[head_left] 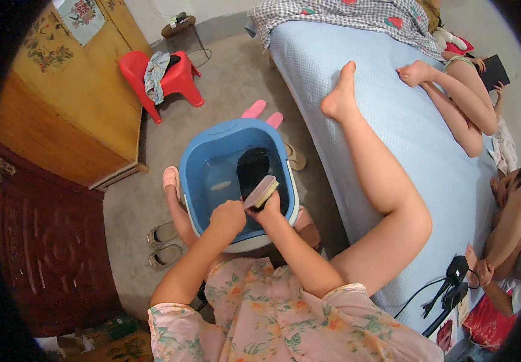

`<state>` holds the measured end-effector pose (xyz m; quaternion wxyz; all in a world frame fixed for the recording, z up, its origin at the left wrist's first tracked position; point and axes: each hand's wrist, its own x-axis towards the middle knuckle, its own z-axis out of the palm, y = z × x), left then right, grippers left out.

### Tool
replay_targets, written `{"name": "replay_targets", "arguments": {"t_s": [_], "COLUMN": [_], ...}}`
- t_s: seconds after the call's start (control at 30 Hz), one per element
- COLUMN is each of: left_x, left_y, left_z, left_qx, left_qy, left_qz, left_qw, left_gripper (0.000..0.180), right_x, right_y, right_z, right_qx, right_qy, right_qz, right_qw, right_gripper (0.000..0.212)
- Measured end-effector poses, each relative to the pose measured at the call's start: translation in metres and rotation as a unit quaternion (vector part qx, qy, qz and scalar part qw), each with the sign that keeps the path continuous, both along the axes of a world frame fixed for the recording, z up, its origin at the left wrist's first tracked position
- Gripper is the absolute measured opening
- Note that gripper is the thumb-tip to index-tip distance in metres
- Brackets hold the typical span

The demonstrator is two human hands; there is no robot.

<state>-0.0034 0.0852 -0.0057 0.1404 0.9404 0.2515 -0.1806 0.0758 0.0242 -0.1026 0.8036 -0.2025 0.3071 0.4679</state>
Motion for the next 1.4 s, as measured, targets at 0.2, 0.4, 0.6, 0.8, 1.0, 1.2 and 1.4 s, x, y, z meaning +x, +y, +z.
{"name": "replay_targets", "arguments": {"t_s": [0.2,0.4,0.6,0.8,1.0,1.2,1.4], "left_x": [0.032,0.055,0.085,0.071,0.045,0.005,-0.024], "left_y": [0.038,0.067,0.093,0.109,0.084,0.033,-0.003], "left_z": [-0.04,-0.083,-0.101,-0.121,-0.085,-0.027,0.0], "left_qx": [0.046,0.046,0.013,-0.025,-0.056,-0.078,-0.109], "left_qy": [0.039,0.035,0.111,0.117,0.156,0.107,0.097], "left_qz": [0.087,0.144,0.186,0.139,0.044,0.07,0.058], "left_qw": [0.994,0.988,0.976,0.983,0.985,0.989,0.988], "left_gripper": [0.02,0.021,0.024,0.026,0.026,0.023,0.021], "right_x": [-0.001,0.001,-0.002,0.001,0.003,0.003,0.002], "right_y": [0.004,0.006,0.008,0.007,0.004,0.005,0.008], "right_z": [-0.003,0.001,-0.001,0.013,-0.002,0.005,-0.004], "right_qx": [-0.009,-0.082,-0.068,-0.092,-0.043,-0.062,-0.053], "right_qy": [-0.009,0.035,0.015,0.014,0.017,0.019,0.016], "right_qz": [0.036,0.042,0.024,0.032,0.032,0.019,0.001], "right_qw": [0.999,0.995,0.997,0.995,0.998,0.998,0.998], "right_gripper": [0.047,0.048,0.051,0.047,0.044,0.042,0.039]}}
